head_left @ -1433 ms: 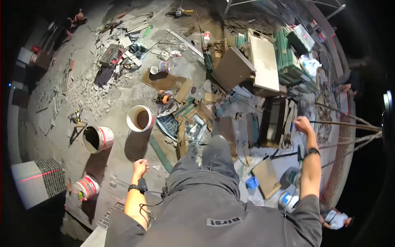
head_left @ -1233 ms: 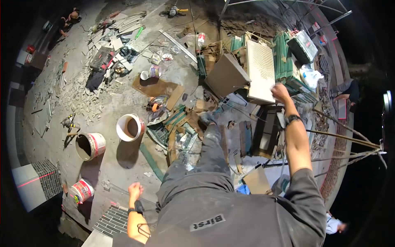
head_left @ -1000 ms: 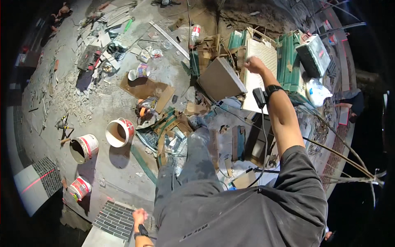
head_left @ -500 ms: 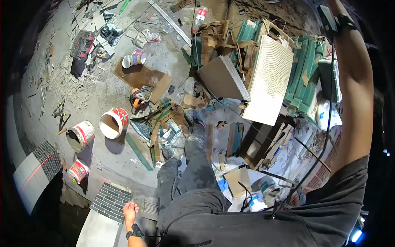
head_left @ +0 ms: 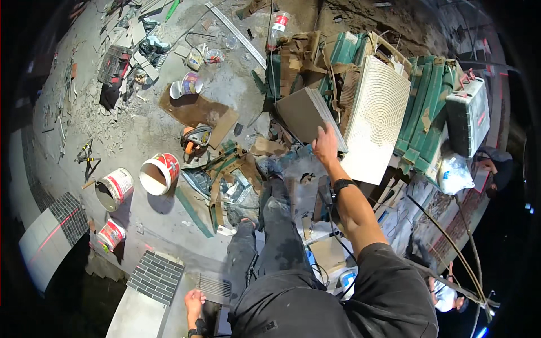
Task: Apply adhesive to a large tile and install it onto a wall, then use a laser level and measuring tape to check alignment.
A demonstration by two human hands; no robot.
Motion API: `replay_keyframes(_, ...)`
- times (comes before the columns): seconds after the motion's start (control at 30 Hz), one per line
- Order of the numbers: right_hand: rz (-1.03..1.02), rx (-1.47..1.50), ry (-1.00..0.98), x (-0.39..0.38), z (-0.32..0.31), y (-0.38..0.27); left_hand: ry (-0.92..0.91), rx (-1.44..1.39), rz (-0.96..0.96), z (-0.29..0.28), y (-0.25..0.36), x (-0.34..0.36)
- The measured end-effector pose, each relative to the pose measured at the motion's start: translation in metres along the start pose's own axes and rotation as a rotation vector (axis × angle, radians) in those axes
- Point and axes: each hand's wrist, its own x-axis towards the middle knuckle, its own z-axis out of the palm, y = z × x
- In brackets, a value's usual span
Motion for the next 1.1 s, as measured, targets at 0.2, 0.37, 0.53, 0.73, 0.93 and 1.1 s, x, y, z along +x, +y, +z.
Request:
replay_keyframes(0.2, 0.079, -0.007, 0.037, -0.006, 0.003, -0.009, 0.051, -0.030, 0.031, 0.009, -0.015, -0.016)
replay_keyframes(0.37, 0.098, 0.022, 0.120, -0.008, 0.022, -0.008, 0.055, -0.145, -0.017, 0.010, -0.037, -0.032)
replay_keyframes(0.53, 0.117, 0.036, 0.170, -0.009, 0.014, -0.021, 0.016, -0.270, -0.053, 0.017, -0.054, -0.032)
replay_keyframes(0.73, 0.183, -0.151, 0.241, 0.013, 0.020, -0.024, -0.008, -0.291, -0.037, 0.019, -0.082, -0.015)
replay_keyframes(0.93, 0.246, -0.071, -0.252, 0.053, 0.037, -0.008, 0.054, -0.201, -0.001, 0.044, -0.109, -0.029)
replay_keyframes(1.1, -0.010, -0.120, -0.198, 0.042, 0.040, -0.036, 0.169, 0.199, 0.216, 0.075, -0.080, -0.039)
